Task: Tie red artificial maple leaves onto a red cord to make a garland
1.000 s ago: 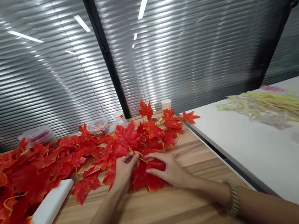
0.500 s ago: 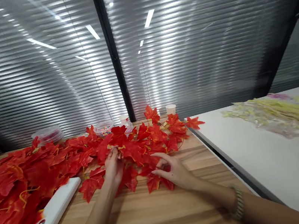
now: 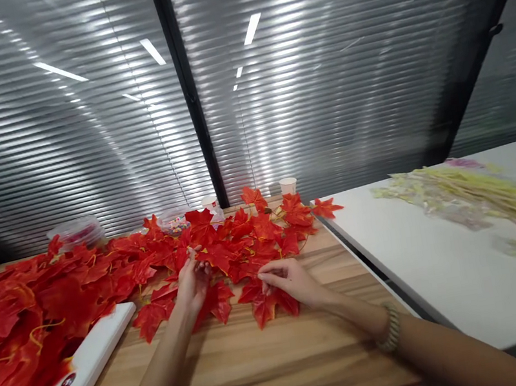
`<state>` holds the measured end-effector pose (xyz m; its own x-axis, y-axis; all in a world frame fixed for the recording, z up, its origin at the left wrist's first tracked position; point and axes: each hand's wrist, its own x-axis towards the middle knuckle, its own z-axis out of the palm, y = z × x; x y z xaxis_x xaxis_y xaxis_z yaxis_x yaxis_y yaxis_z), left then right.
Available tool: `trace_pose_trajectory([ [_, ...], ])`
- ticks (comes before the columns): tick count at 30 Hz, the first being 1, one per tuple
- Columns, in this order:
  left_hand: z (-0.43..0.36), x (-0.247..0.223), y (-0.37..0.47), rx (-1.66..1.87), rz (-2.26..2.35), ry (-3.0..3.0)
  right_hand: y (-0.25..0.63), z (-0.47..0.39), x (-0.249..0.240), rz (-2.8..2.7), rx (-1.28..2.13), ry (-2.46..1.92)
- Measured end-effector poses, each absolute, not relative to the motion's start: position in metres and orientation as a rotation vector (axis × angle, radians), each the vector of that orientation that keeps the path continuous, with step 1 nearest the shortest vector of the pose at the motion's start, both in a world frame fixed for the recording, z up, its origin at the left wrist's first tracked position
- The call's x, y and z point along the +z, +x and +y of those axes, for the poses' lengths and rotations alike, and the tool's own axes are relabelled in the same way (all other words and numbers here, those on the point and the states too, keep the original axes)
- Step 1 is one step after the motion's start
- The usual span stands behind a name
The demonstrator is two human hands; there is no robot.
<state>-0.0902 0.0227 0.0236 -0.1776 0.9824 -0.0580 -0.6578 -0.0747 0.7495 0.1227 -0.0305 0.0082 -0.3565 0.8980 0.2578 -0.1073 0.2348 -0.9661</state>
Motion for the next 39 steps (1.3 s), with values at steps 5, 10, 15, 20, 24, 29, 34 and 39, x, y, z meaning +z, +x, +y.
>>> trace_pose_trajectory([
  [5, 0.015, 0.031, -0.081, 1.509, 0.728, 0.621, 0.13, -0.028, 0.022, -1.274, 1.542, -0.651],
  [10, 0.009, 0.029, -0.075, 1.389, 0.719, 0.756, 0.14, -0.024, 0.029, -1.066, 1.801, -0.508],
  [15, 0.011, 0.025, -0.075, 1.339, 0.712, 0.809, 0.137, -0.025, 0.027, -1.051, 1.957, -0.382],
  [20, 0.0, 0.028, -0.069, 1.122, 0.805, 1.002, 0.138, -0.027, 0.027, -1.14, 1.89, -0.451],
  [24, -0.011, 0.03, -0.057, 0.818, 0.852, 1.262, 0.143, -0.02, 0.028, -1.186, 1.627, -0.646],
  [29, -0.012, 0.022, -0.045, 0.835, 1.016, 1.626, 0.144, -0.011, 0.024, -1.179, 1.398, -0.835],
  [34, -0.015, 0.018, -0.043, 0.854, 1.017, 2.105, 0.143, -0.01, 0.016, -1.329, 1.322, -0.857],
  [39, -0.02, 0.015, -0.04, 0.781, 1.006, 2.393, 0.145, -0.011, 0.016, -1.488, 1.252, -0.872],
])
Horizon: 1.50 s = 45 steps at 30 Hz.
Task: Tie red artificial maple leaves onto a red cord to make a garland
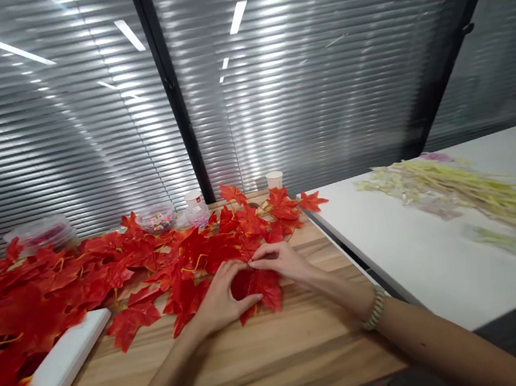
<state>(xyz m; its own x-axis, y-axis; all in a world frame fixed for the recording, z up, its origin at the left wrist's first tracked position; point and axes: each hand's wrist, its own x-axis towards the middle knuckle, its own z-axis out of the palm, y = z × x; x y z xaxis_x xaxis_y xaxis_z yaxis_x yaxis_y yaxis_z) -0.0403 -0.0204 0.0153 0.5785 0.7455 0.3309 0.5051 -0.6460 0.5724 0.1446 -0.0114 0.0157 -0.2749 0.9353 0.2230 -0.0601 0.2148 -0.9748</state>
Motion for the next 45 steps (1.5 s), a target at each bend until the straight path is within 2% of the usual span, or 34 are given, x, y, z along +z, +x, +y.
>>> trace_pose_trajectory([
  [6, -0.021, 0.003, -0.04, 0.696, 0.94, 2.452, 0.142, -0.011, 0.013, -1.287, 1.363, -0.91],
  [12, -0.022, 0.01, -0.039, 0.706, 0.831, 2.422, 0.141, -0.007, 0.006, -1.057, 1.58, -0.74],
  [20, -0.022, 0.013, -0.04, 0.689, 0.847, 2.311, 0.141, -0.01, 0.009, -1.027, 1.627, -0.658],
  [26, -0.025, 0.016, -0.039, 0.728, 0.877, 1.908, 0.14, -0.011, 0.012, -1.008, 1.644, -0.687],
  [30, -0.02, 0.011, -0.042, 0.661, 0.711, 1.462, 0.139, -0.012, 0.012, -1.048, 1.623, -0.708],
  [38, -0.009, 0.029, -0.058, 1.026, 0.535, 0.988, 0.133, -0.02, 0.013, -1.323, 1.514, -0.806],
  [45, -0.002, 0.038, -0.053, 1.267, 0.733, 0.621, 0.132, -0.017, 0.005, -1.561, 1.353, -0.828],
])
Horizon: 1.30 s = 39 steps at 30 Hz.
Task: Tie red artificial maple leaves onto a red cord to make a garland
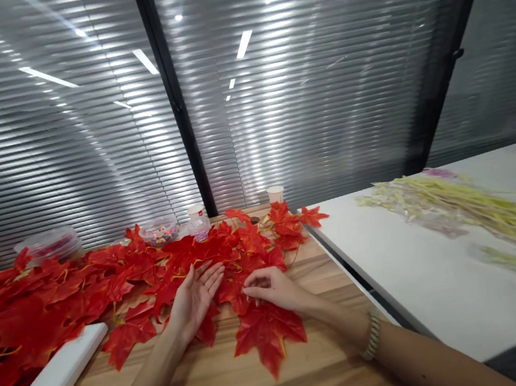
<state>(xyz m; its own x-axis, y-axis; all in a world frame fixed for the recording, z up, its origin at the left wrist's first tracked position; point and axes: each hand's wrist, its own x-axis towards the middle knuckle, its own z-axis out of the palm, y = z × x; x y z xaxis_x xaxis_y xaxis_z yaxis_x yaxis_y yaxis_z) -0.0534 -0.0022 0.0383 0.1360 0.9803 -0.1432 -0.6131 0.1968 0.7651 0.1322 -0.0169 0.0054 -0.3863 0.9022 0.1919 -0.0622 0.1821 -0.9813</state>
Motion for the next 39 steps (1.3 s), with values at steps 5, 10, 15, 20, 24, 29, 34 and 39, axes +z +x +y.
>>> trace_pose_trajectory([
  [5, -0.005, 0.044, -0.049, 1.404, 0.768, 0.487, 0.129, -0.02, 0.005, -1.694, 1.271, -0.849],
  [10, -0.004, 0.044, -0.051, 1.454, 0.803, 0.422, 0.126, -0.024, 0.007, -1.764, 1.232, -0.84],
  [15, -0.004, 0.04, -0.052, 1.437, 0.843, 0.453, 0.126, -0.024, 0.006, -1.824, 1.108, -0.862],
  [20, -0.008, 0.04, -0.05, 1.382, 0.836, 0.608, 0.126, -0.02, 0.005, -1.828, 1.057, -0.867],
  [24, -0.011, 0.038, -0.049, 1.29, 0.762, 0.855, 0.123, -0.019, 0.0, -1.845, 1.07, -0.845],
  [29, -0.019, 0.047, -0.052, 1.089, 0.774, 1.156, 0.12, -0.019, -0.009, -1.878, 1.092, -0.844],
  [34, -0.04, 0.099, -0.062, 0.78, 0.918, 1.32, 0.12, -0.021, -0.008, -1.916, 0.994, -0.778],
  [39, -0.061, 0.163, -0.082, 0.777, 1.075, 1.401, 0.122, -0.022, -0.005, -1.888, 0.987, -0.806],
])
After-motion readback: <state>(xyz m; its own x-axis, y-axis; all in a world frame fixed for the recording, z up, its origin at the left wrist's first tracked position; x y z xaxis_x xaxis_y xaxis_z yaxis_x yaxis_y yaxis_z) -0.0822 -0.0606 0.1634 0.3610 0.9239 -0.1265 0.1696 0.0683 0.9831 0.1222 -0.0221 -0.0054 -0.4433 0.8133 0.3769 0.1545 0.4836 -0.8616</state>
